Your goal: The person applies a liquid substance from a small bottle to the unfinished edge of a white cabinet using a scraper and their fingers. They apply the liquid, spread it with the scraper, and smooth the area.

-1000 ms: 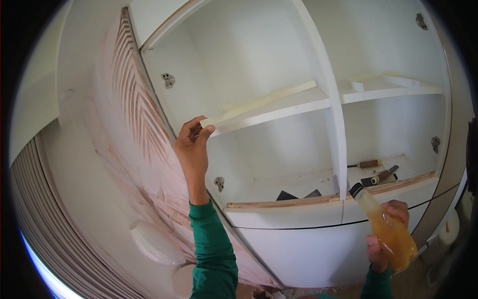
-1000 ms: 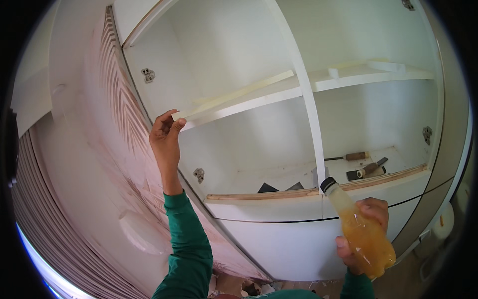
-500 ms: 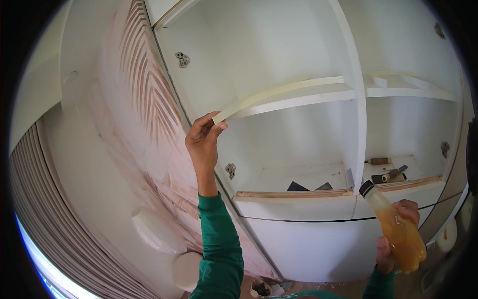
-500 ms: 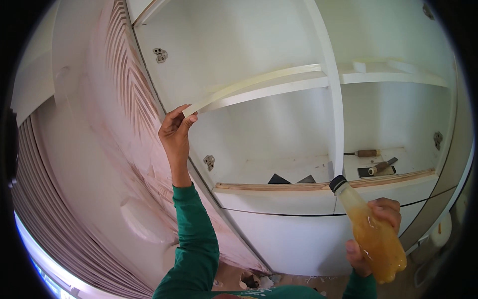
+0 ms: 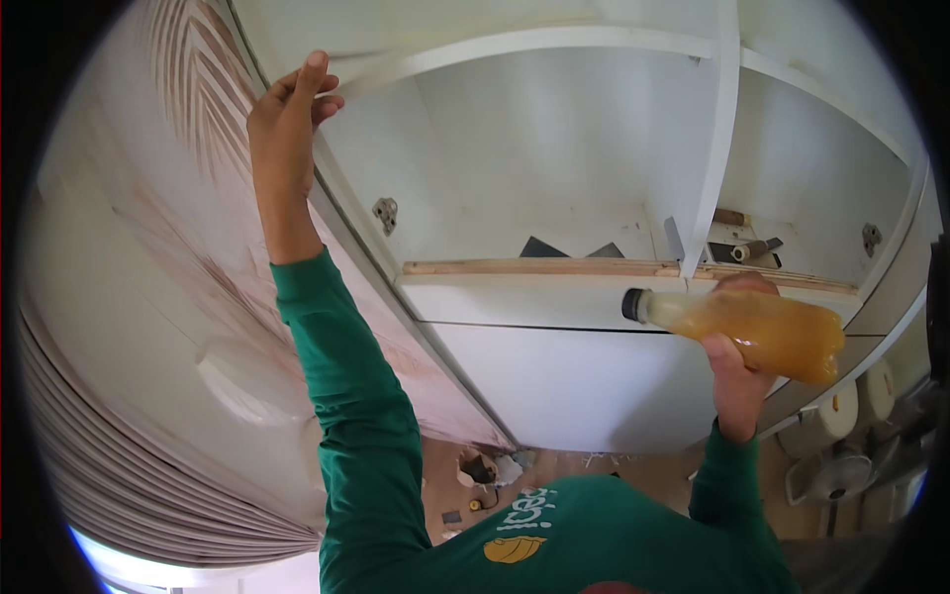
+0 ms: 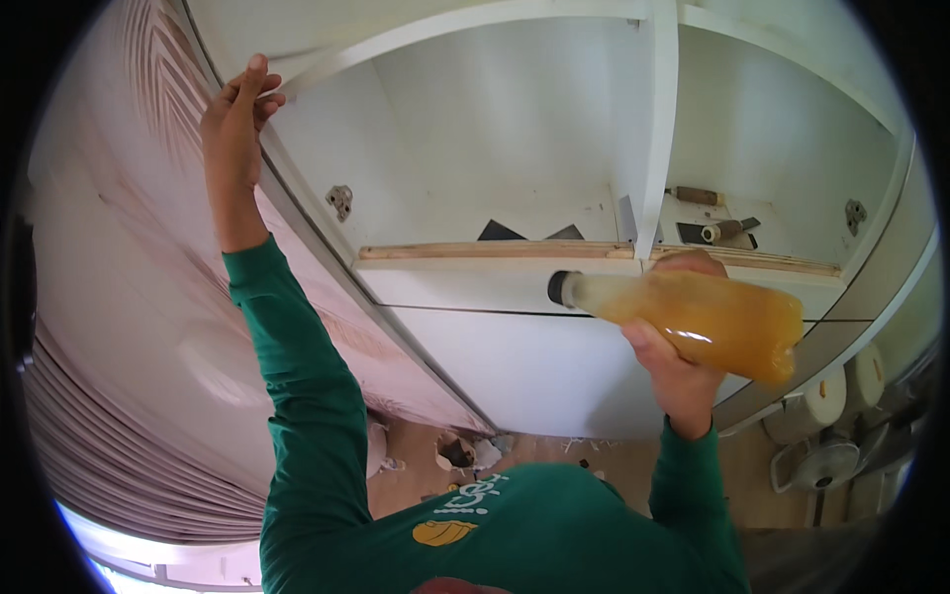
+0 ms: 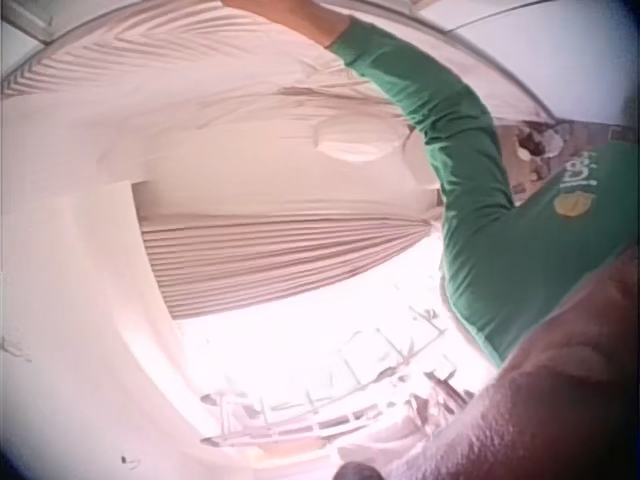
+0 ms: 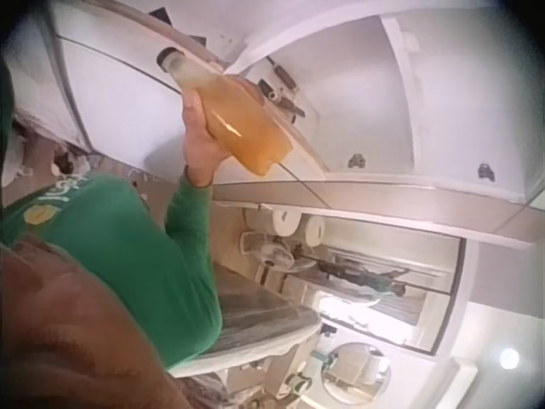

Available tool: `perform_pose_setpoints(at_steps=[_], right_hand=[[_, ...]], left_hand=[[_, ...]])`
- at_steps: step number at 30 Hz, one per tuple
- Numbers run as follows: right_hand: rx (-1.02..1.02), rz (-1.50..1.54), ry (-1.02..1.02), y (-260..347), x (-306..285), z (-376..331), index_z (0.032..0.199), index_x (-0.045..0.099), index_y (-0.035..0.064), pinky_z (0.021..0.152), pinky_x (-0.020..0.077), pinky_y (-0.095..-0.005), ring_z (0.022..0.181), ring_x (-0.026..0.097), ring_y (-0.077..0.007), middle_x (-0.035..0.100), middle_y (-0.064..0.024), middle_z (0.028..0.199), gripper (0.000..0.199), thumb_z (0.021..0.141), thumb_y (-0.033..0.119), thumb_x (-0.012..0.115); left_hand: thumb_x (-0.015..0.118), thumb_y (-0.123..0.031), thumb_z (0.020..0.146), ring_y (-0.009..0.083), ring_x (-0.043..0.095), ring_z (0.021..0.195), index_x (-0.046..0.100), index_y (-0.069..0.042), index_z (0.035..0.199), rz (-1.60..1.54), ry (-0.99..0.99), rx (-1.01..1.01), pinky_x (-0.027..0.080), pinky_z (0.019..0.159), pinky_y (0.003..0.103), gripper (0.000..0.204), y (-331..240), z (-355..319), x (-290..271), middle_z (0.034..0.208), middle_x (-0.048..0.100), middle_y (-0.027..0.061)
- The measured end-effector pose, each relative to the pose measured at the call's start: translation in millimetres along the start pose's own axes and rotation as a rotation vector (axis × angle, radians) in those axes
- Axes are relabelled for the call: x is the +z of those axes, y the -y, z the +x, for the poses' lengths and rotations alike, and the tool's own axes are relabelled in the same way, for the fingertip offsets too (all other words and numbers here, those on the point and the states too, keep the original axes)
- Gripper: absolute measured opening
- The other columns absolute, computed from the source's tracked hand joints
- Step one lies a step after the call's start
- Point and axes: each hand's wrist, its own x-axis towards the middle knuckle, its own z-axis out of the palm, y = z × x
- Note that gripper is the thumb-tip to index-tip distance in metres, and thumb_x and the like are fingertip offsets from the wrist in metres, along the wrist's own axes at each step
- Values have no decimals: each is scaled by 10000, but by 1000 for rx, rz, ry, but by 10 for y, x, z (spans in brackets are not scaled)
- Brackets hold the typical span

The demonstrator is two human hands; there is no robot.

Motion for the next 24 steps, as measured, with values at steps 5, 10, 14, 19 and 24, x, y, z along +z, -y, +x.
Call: perform_pose_setpoints(at_steps=[5, 10, 14, 19, 24], right_hand=[[75, -119, 19, 9, 270, 37, 1220, 643, -13, 901, 539, -312, 1035, 625, -168, 618, -79, 1230, 422, 858, -37, 860], [26, -88, 56, -75, 444, 75, 1214, 674, -26, 822, 539, -279, 976, 626, -142, 646, -75, 1212, 362, 918, 16, 879], [162, -61, 124, 7, 621, 276, 1133, 731, -25, 790, 530, -277, 904, 621, -112, 706, -33, 1050, 243, 982, 111, 865], [118, -63, 211, -97, 852, 647, 1078, 767, -7, 774, 520, -273, 867, 630, -94, 729, -7, 946, 231, 1023, 208, 833], [138, -3, 360, -270, 1362, 884, 1106, 781, 5, 782, 539, -307, 879, 667, -114, 761, -33, 968, 294, 1012, 278, 837]], left_hand=[[865, -530, 966, 148, 708, 902, 749, 66, 1233, 29, 59, 7, 580, 916, 279, 664, 51, 9, 53, 1109, 766, 102], [843, -530, 984, 157, 717, 907, 741, 84, 1250, 79, 34, 50, 584, 920, 281, 677, 55, -142, -64, 1124, 768, 122], [819, -525, 1003, 148, 708, 905, 741, 82, 1237, 183, -46, 55, 580, 878, 281, 656, 16, -561, -268, 1107, 765, 112], [778, -373, 1066, 116, 675, 858, 745, 34, 1222, 158, 94, -13, 554, 793, 273, 437, 52, -1607, -120, 1043, 755, 61], [785, -229, 1077, 102, 652, 851, 702, 37, 1262, 38, 13, -138, 536, 760, 255, 334, 643, -2535, -282, 1009, 726, 52]])
